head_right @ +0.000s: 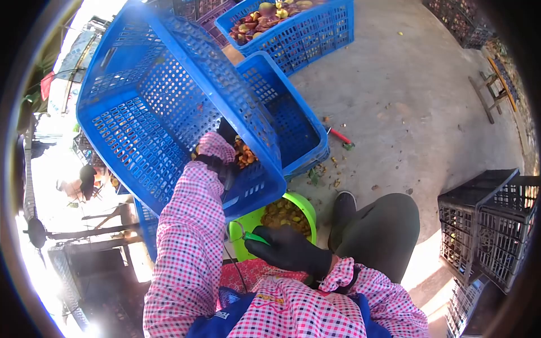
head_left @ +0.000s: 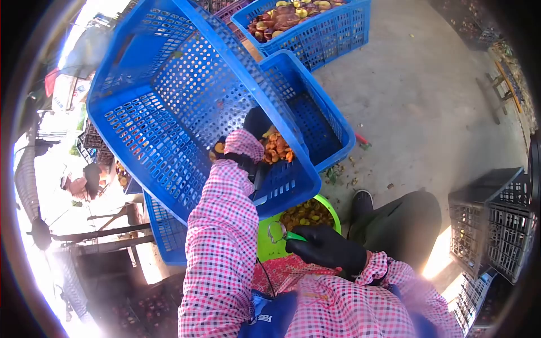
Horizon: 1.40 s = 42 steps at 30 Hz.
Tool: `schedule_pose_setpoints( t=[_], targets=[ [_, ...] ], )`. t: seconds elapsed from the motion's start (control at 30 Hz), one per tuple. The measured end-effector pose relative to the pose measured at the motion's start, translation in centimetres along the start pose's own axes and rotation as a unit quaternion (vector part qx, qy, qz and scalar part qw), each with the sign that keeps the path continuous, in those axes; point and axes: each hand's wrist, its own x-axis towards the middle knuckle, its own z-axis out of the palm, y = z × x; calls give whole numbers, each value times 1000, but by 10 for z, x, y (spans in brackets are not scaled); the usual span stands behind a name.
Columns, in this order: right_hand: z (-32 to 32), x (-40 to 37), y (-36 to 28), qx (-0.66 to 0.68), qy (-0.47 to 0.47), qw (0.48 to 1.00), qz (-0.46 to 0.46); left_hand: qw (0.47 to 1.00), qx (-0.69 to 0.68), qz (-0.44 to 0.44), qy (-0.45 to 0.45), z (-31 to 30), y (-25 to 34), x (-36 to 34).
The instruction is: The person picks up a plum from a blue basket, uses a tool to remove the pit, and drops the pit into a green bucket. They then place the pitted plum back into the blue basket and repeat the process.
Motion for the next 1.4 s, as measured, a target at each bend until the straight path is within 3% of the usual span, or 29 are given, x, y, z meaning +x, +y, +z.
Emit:
schedule_pose_setpoints(
  t=[0.07,0.1,0.13,0.17,0.2,0.27,0.3,0.37,0.4,0.47,0.53,0.57,0.63,0.77,0.87,0.9,0.97,1.07,1.1,1.23,1.33,1.4],
  targets=[
    [3,1,2,-34,54,997,-35,997,-38,53,-40,-62,26,-23],
    [5,2,6,-32,51,997,-38,969,-174,-141,-108,-107,64,-32],
    [7,3,10,-45,92,994,-28,946,-314,72,21,-120,66,-67],
    [8,4,12,-59,131,989,-19,805,-570,-149,-74,-159,101,-87],
    [8,5,6,-59,126,990,-23,775,-589,-212,-88,-188,127,-104],
    [7,9,-9,71,213,974,41,769,-603,-191,-95,-228,166,-141],
    [9,10,-12,70,209,975,40,780,-584,-201,-103,-235,179,-161],
    [16,12,-16,-31,305,945,-112,792,-564,-207,-108,-239,202,-198],
    [20,12,-15,-33,304,945,-119,785,-565,-215,-138,-239,212,-213],
    [26,13,-12,-90,287,952,-47,781,-564,-212,-166,-231,235,-242],
    [33,8,-11,-80,279,956,-43,645,-693,-321,-16,-205,255,-270],
    [38,9,0,-92,275,954,-80,646,-695,-314,-17,-199,260,-278],
    [42,8,17,-123,236,959,-95,581,-748,-311,76,-189,266,-295],
    [40,3,29,-217,206,952,-71,597,-699,-362,152,-181,248,-318],
    [46,-4,25,-304,192,927,-103,584,-712,-364,138,-180,233,-327],
    [49,-5,26,-290,190,931,-115,583,-711,-366,141,-183,234,-327],
    [52,-7,30,-299,157,932,-129,612,-719,-324,62,-188,237,-328],
    [55,-10,30,-297,120,939,-125,637,-715,-267,113,-173,240,-321],
    [55,-11,29,-289,110,944,-113,600,-749,-271,76,-172,238,-323],
    [52,-9,29,-272,100,952,-99,618,-733,-276,68,-164,236,-322],
    [50,-8,30,-254,91,960,-79,658,-681,-306,100,-152,233,-323],
    [47,-8,29,-232,78,966,-76,729,-603,-305,108,-149,231,-322]
  ],
)
